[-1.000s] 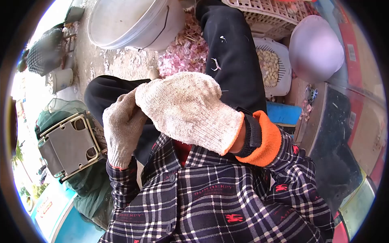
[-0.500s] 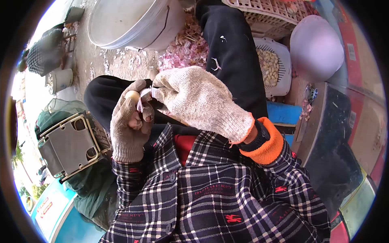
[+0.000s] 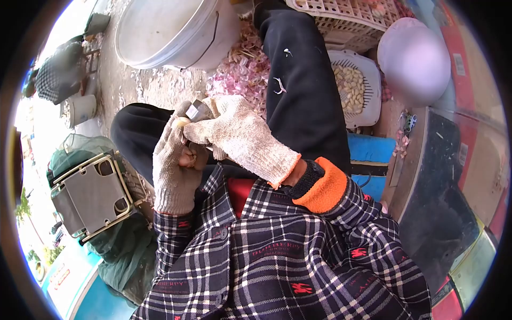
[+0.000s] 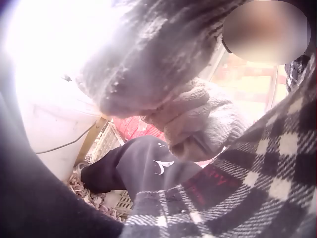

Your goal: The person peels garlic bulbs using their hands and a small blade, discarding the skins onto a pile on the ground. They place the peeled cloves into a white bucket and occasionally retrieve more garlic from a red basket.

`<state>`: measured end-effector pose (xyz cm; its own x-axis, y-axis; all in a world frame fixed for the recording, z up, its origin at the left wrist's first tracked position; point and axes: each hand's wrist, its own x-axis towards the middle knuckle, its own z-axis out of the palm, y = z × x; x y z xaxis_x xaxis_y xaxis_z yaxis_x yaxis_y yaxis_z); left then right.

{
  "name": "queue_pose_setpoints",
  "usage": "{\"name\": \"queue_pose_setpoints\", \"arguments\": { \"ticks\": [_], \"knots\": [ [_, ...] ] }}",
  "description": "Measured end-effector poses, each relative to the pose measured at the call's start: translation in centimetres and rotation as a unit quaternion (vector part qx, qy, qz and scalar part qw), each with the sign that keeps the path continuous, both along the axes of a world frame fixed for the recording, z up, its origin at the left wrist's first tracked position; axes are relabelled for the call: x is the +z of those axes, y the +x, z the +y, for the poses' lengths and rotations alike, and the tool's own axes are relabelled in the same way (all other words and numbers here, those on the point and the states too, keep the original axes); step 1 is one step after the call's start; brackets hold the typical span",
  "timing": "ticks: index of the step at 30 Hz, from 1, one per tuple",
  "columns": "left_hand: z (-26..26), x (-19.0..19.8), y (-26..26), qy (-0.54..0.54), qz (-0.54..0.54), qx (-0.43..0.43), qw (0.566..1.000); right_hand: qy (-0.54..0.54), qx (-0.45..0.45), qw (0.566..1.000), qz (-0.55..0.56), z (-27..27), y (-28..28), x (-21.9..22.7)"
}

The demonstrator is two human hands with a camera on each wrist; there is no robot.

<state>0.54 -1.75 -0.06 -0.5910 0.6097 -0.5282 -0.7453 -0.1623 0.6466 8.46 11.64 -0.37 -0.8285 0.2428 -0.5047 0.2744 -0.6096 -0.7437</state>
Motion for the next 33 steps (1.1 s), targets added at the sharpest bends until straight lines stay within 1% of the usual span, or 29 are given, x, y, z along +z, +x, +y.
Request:
{"name": "queue_pose_setpoints", "arguments": {
  "ticks": [1, 3, 5, 7, 8, 9, 10, 11, 13, 14, 15, 16, 17, 18, 19, 21, 22, 24, 25, 26, 27, 28, 29, 30, 31, 32, 33],
  "knots": [
    [-0.1, -0.1, 0.0, -0.009, 0.030, -0.023, 0.999, 0.036, 0.006, 0.999, -0.013, 0.1, 0.0, 0.2],
    [0.0, 0.1, 0.3, -0.011, 0.039, -0.014, 0.999, 0.037, 0.008, 0.999, 0.006, 0.1, 0.1, -0.3],
    [0.1, 0.6, 0.4, -0.026, 0.049, -0.034, 0.998, 0.038, 0.011, 0.999, 0.028, 0.2, 0.4, -0.7],
    [0.3, 1.3, 0.5, -0.036, 0.060, -0.035, 0.997, 0.168, 0.004, 0.984, 0.056, 0.0, 0.8, -0.8],
    [0.3, 1.6, 0.5, -0.065, 0.066, -0.030, 0.995, 0.167, 0.005, 0.984, 0.056, 0.1, 0.8, -0.7],
    [0.3, 1.8, 0.5, -0.093, 0.072, -0.025, 0.993, 0.110, 0.018, 0.994, 0.012, 0.3, 0.6, -0.6],
    [0.1, 1.7, 0.5, -0.094, 0.071, -0.024, 0.993, 0.051, 0.032, 0.998, -0.034, 0.5, 0.5, -0.5],
    [-0.1, 1.7, 0.4, -0.097, 0.089, -0.014, 0.991, 0.050, 0.032, 0.998, -0.035, 0.6, 0.5, -0.4],
    [-0.4, 1.6, 0.3, -0.104, 0.125, 0.007, 0.987, 0.198, 0.100, 0.974, -0.043, 0.8, 0.5, -0.3],
    [-0.2, 1.6, 0.2, -0.106, 0.140, 0.021, 0.984, 0.197, 0.100, 0.974, -0.044, 0.9, 0.5, 0.2],
    [-0.2, 1.5, 0.1, -0.107, 0.139, 0.021, 0.984, 0.206, 0.120, 0.969, -0.056, 0.8, 0.4, 0.9],
    [-0.3, 1.4, -0.1, -0.086, 0.090, 0.019, 0.992, 0.216, 0.140, 0.964, -0.068, 0.6, 0.3, 1.3],
    [-0.5, 1.3, -0.3, -0.066, 0.040, 0.018, 0.997, 0.215, 0.141, 0.964, -0.070, 0.1, 0.4, 1.1],
    [-1.3, 0.3, -0.5, -0.026, -0.007, -0.006, 1.000, 0.286, 0.096, 0.953, -0.012, -0.6, 0.5, 0.7],
    [-1.4, 0.5, -0.5, -0.006, -0.073, -0.011, 0.997, 0.354, 0.048, 0.933, 0.046, -1.0, 0.6, 0.3],
    [-1.7, -0.1, -0.9, 0.061, -0.117, -0.035, 0.991, 0.363, 0.057, 0.929, 0.048, -0.9, 0.9, 0.2],
    [-1.9, -0.2, -1.1, 0.061, -0.118, -0.034, 0.991, 0.376, 0.052, 0.923, 0.059, -0.9, 1.0, 0.4],
    [-2.3, -0.4, -1.5, 0.076, -0.216, -0.071, 0.971, 0.391, 0.046, 0.917, 0.068, -1.0, 1.1, 0.3],
    [-2.2, -0.3, -1.4, 0.078, -0.216, -0.071, 0.971, 0.438, 0.035, 0.893, 0.095, -1.1, 1.2, -0.1],
    [-2.1, -0.2, -1.4, 0.066, -0.146, -0.081, 0.984, 0.482, 0.025, 0.867, 0.122, -1.1, 1.2, -0.4],
    [-1.9, 0.1, -1.2, 0.052, -0.077, -0.091, 0.992, 0.482, 0.025, 0.868, 0.120, -1.1, 1.2, -0.3],
    [-1.0, 0.9, -0.6, -0.039, 0.000, -0.059, 0.997, 0.378, 0.036, 0.923, 0.059, -1.0, 1.0, 0.0],
    [0.0, 1.5, 0.0, -0.129, 0.080, -0.026, 0.988, 0.269, 0.046, 0.962, -0.001, -0.9, 0.9, 0.3],
    [0.0, 1.6, 0.1, -0.135, 0.118, -0.032, 0.983, 0.237, 0.036, 0.971, 0.002, -0.8, 0.9, 0.6],
    [0.0, 1.6, 0.3, -0.141, 0.155, -0.040, 0.977, 0.238, 0.035, 0.971, 0.003, -0.7, 0.8, 0.5],
    [-0.2, 1.7, 0.4, -0.142, 0.155, -0.041, 0.977, 0.236, 0.034, 0.971, 0.000, -0.6, 0.7, 0.2],
    [-0.5, 1.8, 0.4, -0.171, 0.174, -0.082, 0.966, 0.234, 0.033, 0.972, -0.004, -0.6, 0.8, 0.1]
  ]
}}
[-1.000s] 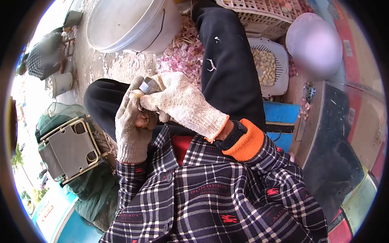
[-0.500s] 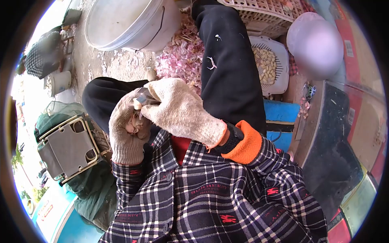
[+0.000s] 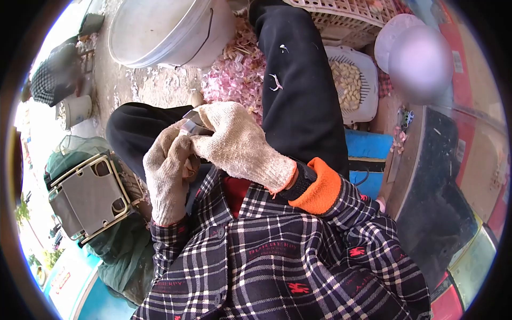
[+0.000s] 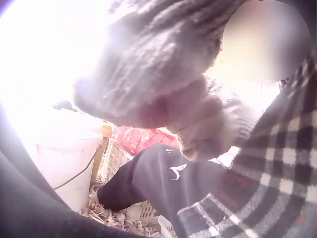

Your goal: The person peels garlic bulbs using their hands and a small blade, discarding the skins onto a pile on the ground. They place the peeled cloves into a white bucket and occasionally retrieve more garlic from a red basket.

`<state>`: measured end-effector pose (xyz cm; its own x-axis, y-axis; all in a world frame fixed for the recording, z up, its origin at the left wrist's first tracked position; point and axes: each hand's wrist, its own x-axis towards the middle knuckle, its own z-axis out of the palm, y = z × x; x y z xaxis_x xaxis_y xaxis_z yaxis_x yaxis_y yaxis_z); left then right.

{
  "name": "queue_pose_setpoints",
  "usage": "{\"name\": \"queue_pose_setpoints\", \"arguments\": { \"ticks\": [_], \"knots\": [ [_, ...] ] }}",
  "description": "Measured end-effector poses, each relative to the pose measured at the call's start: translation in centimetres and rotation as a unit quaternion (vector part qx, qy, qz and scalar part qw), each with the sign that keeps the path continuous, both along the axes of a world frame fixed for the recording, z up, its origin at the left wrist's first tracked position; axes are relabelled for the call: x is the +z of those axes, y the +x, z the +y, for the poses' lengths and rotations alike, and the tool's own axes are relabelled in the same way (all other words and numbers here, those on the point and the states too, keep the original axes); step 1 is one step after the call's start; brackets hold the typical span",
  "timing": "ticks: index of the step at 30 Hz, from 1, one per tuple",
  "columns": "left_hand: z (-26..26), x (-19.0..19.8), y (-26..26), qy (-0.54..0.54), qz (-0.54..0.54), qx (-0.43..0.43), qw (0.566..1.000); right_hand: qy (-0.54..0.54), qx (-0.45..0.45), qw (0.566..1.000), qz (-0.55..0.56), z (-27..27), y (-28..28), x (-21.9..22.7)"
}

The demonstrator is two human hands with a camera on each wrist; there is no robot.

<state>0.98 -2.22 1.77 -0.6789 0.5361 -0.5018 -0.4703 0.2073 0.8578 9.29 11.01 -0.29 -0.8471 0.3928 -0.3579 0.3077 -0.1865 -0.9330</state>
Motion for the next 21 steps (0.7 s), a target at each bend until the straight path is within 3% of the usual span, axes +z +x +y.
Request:
{"name": "queue_pose_setpoints", "arguments": {
  "ticks": [2, 5, 8, 10, 13, 14, 16, 18, 19, 21],
  "knots": [
    [-0.4, 0.0, -0.1, -0.037, 0.018, -0.035, 0.999, -0.023, 0.012, 1.000, 0.015, 0.1, 0.0, 0.6],
    [-1.3, -1.4, -0.2, 0.116, -0.151, 0.054, 0.980, -0.103, 0.021, 0.994, 0.039, -0.1, 0.0, 1.0],
    [-0.9, -1.6, -0.2, 0.170, -0.143, 0.057, 0.973, -0.192, 0.033, 0.981, 0.017, 0.5, 0.3, 0.9],
    [-1.2, -2.4, -0.2, 0.180, -0.155, 0.094, 0.967, -0.284, 0.043, 0.956, 0.060, 0.5, 0.3, 1.0],
    [-2.0, -2.0, -1.4, 0.214, -0.210, 0.034, 0.953, -0.258, 0.038, 0.964, 0.058, 0.1, 0.3, 0.6],
    [-1.1, -1.5, -0.9, 0.166, -0.172, 0.092, 0.967, -0.255, 0.033, 0.965, 0.047, 0.1, 0.3, 0.7],
    [-1.4, -0.8, -0.9, 0.231, -0.199, 0.055, 0.951, -0.228, 0.027, 0.972, 0.050, 0.1, 0.0, 0.8],
    [-1.6, -0.8, -1.2, 0.199, -0.156, 0.021, 0.967, -0.198, 0.030, 0.979, 0.039, 0.4, 0.0, 1.4],
    [-1.7, -0.9, -1.3, 0.168, -0.112, -0.012, 0.979, -0.198, 0.030, 0.979, 0.038, 0.4, 0.0, 1.3],
    [-1.9, -1.6, -1.2, 0.202, -0.151, 0.016, 0.968, -0.269, 0.054, 0.961, 0.043, 0.2, 0.0, 1.0]
  ]
}}
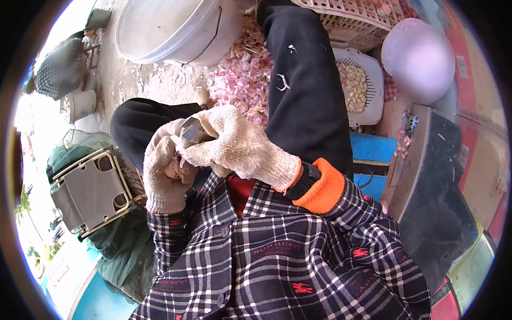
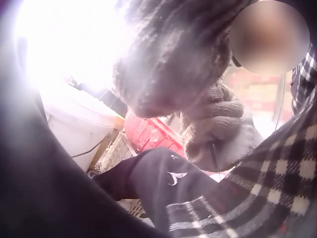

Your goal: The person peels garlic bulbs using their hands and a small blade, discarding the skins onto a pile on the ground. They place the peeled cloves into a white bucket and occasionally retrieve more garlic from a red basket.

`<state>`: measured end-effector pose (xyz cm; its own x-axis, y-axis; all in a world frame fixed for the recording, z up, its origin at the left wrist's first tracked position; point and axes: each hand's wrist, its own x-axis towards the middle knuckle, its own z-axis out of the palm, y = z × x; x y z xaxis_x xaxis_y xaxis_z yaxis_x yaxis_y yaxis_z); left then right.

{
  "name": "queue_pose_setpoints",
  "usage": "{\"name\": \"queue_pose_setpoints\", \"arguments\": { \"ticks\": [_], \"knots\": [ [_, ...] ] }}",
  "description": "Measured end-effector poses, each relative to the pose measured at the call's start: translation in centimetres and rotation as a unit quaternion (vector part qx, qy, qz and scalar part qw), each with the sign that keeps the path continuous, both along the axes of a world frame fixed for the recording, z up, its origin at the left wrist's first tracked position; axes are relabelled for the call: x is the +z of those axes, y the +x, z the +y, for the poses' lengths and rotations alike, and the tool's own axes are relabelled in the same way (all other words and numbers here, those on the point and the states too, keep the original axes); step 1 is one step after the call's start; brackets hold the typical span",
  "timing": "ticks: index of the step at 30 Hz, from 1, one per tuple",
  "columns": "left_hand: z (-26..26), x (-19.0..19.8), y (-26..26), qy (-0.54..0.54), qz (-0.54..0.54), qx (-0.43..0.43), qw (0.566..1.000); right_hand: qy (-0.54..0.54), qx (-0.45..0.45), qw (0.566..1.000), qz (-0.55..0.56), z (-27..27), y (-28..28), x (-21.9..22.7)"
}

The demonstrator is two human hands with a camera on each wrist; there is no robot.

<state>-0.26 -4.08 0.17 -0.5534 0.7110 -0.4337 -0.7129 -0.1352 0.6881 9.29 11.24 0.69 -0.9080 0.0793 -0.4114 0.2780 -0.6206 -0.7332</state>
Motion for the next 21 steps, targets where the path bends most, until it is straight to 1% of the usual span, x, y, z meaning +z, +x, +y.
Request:
{"name": "queue_pose_setpoints", "arguments": {
  "ticks": [1, 2, 3, 4, 5, 6, 7, 8, 9, 10, 11, 12, 13, 14, 15, 16, 17, 19, 20, 21],
  "knots": [
    [-0.1, -0.4, 0.0, 0.033, -0.045, 0.021, 0.998, 0.000, 0.001, 1.000, 0.001, 0.0, 0.0, -0.2],
    [-0.2, -0.6, 0.0, 0.046, -0.068, 0.017, 0.996, -0.014, -0.002, 1.000, 0.022, -0.1, 0.1, -0.4],
    [0.1, -0.7, 0.1, 0.047, -0.067, 0.018, 0.997, -0.029, -0.005, 0.999, 0.043, -0.1, 0.2, -0.7],
    [0.7, -0.9, 0.3, -0.027, -0.056, 0.094, 0.994, -0.033, 0.001, 0.997, 0.067, -0.2, 0.2, -0.6],
    [1.0, -1.0, 0.4, -0.101, -0.044, 0.170, 0.979, -0.045, 0.019, 0.997, 0.061, 0.1, 0.5, 0.2],
    [0.7, -1.0, 0.2, -0.007, -0.108, 0.130, 0.986, -0.066, 0.025, 0.995, 0.075, 0.5, 0.6, 0.7],
    [0.4, -1.5, -0.1, -0.007, -0.108, 0.130, 0.986, -0.086, 0.030, 0.992, 0.088, 0.7, 0.7, 1.0],
    [-0.1, -2.4, -0.4, 0.012, -0.123, 0.122, 0.985, -0.054, 0.052, 0.995, 0.064, 1.4, 0.7, 0.9],
    [-0.6, -2.7, -0.8, 0.032, -0.137, 0.115, 0.983, -0.049, 0.070, 0.996, 0.011, 2.2, 0.7, 1.3],
    [-0.9, -2.2, -1.1, 0.097, -0.114, 0.026, 0.988, 0.052, 0.085, 0.995, -0.021, 2.3, 0.2, 1.1],
    [-0.4, -1.4, -0.8, 0.054, -0.114, 0.048, 0.991, 0.153, 0.096, 0.982, -0.054, 2.3, -0.2, 0.7],
    [-0.2, -1.5, -0.8, 0.082, -0.123, 0.043, 0.988, 0.401, 0.105, 0.909, -0.030, 2.1, -0.3, -0.7],
    [-0.1, -1.6, -0.7, 0.110, -0.133, 0.038, 0.984, 0.402, 0.105, 0.909, -0.032, 1.6, -0.1, -1.4],
    [0.0, -1.5, -0.6, 0.110, -0.134, 0.038, 0.984, 0.468, 0.070, 0.881, -0.026, 1.0, 0.2, -1.8],
    [0.0, -1.4, -0.5, 0.087, -0.116, 0.046, 0.988, 0.530, 0.034, 0.847, -0.019, 0.6, 0.4, -1.9],
    [0.0, -1.2, -0.4, 0.062, -0.097, 0.054, 0.992, 0.529, 0.082, 0.843, -0.054, 0.8, 0.2, -0.5],
    [0.1, -1.0, -0.4, 0.060, -0.097, 0.053, 0.992, 0.528, 0.082, 0.843, -0.054, 0.7, 0.1, 0.0],
    [0.3, -0.8, -0.5, 0.014, -0.052, 0.050, 0.997, 0.530, 0.076, 0.845, -0.015, 0.3, 0.0, 0.7],
    [0.1, -0.8, -0.5, 0.013, -0.034, 0.039, 0.999, 0.561, 0.121, 0.819, -0.014, 0.4, -0.2, 1.8],
    [0.3, -0.5, -0.4, 0.013, -0.035, 0.038, 0.999, 0.614, 0.027, 0.786, 0.068, -0.5, 0.1, 0.1]
  ]
}}
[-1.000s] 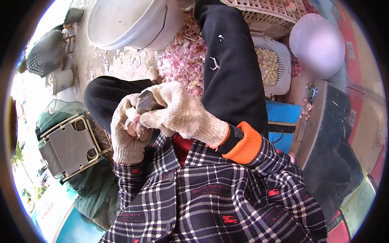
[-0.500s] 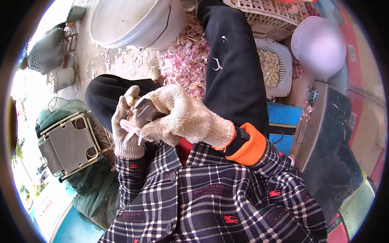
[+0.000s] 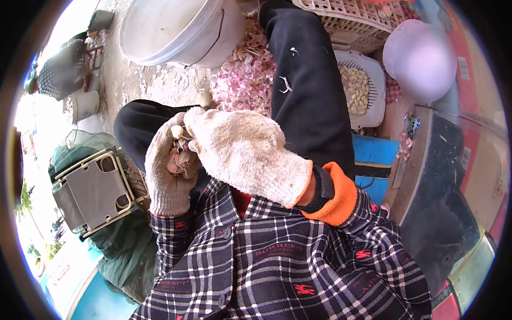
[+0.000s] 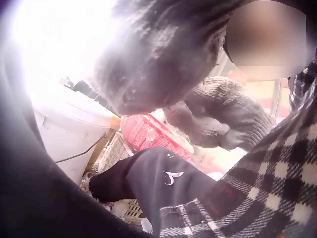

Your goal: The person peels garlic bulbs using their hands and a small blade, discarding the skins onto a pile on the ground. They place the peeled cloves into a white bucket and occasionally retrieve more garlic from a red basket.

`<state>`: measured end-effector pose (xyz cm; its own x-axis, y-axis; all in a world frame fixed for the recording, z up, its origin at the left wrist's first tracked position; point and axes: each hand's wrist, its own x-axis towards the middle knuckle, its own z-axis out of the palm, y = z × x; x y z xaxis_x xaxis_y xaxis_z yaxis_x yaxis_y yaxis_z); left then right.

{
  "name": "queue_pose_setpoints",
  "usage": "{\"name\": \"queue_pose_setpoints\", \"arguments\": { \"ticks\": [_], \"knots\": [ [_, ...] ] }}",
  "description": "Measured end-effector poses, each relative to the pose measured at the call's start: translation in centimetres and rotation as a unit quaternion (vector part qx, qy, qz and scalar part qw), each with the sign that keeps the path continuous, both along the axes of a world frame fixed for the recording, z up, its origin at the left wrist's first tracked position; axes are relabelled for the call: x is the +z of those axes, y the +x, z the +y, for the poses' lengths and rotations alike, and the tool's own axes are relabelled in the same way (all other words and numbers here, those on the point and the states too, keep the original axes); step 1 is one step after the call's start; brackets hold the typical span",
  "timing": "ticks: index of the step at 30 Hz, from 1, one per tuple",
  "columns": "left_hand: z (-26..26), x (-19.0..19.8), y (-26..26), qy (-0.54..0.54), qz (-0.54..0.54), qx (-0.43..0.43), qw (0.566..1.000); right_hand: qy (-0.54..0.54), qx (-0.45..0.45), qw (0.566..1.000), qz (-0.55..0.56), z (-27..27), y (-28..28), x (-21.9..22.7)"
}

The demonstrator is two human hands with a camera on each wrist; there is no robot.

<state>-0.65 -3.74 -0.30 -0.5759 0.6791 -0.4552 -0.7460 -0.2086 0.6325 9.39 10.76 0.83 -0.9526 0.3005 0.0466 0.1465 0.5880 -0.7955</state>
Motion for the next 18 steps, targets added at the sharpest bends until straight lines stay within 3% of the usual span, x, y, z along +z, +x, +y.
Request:
{"name": "queue_pose_setpoints", "arguments": {
  "ticks": [2, 3, 7, 9, 11, 13, 14, 15, 16, 18],
  "knots": [
    [0.9, 1.0, 0.5, -0.116, 0.037, 0.052, 0.991, 0.028, 0.009, 0.999, 0.045, -0.1, 0.2, -0.1],
    [1.2, 1.0, 0.7, -0.123, 0.055, 0.073, 0.988, 0.028, 0.009, 0.999, 0.044, -0.1, 0.2, 0.0],
    [1.2, 1.5, 1.2, -0.145, 0.129, 0.055, 0.979, 0.063, 0.027, 0.997, 0.035, 0.1, 0.2, 0.2],
    [1.5, 2.3, 1.5, -0.210, 0.171, 0.055, 0.961, 0.078, 0.032, 0.995, 0.044, 0.2, 0.2, 0.4],
    [1.2, 2.4, 1.4, -0.226, 0.184, 0.028, 0.956, 0.086, 0.067, 0.994, -0.018, 0.5, 0.3, 1.1],
    [1.2, 2.7, 1.9, -0.253, 0.161, -0.001, 0.954, 0.061, 0.052, 0.997, 0.011, 0.7, -0.1, 0.4],
    [1.0, 2.4, 1.7, -0.254, 0.160, -0.001, 0.954, 0.036, 0.037, 0.998, 0.042, 0.7, -0.5, 0.5],
    [0.8, 1.8, 1.4, -0.199, 0.107, 0.010, 0.974, -0.035, 0.021, 0.998, -0.053, 1.1, -0.4, 0.8],
    [0.8, 1.5, 1.2, -0.143, 0.051, 0.020, 0.988, -0.103, -0.004, 0.992, -0.072, 1.5, -0.4, 1.3],
    [0.9, 1.4, 1.3, -0.118, 0.048, 0.027, 0.992, -0.125, -0.058, 0.990, -0.042, 1.5, -0.1, -0.6]
  ]
}}
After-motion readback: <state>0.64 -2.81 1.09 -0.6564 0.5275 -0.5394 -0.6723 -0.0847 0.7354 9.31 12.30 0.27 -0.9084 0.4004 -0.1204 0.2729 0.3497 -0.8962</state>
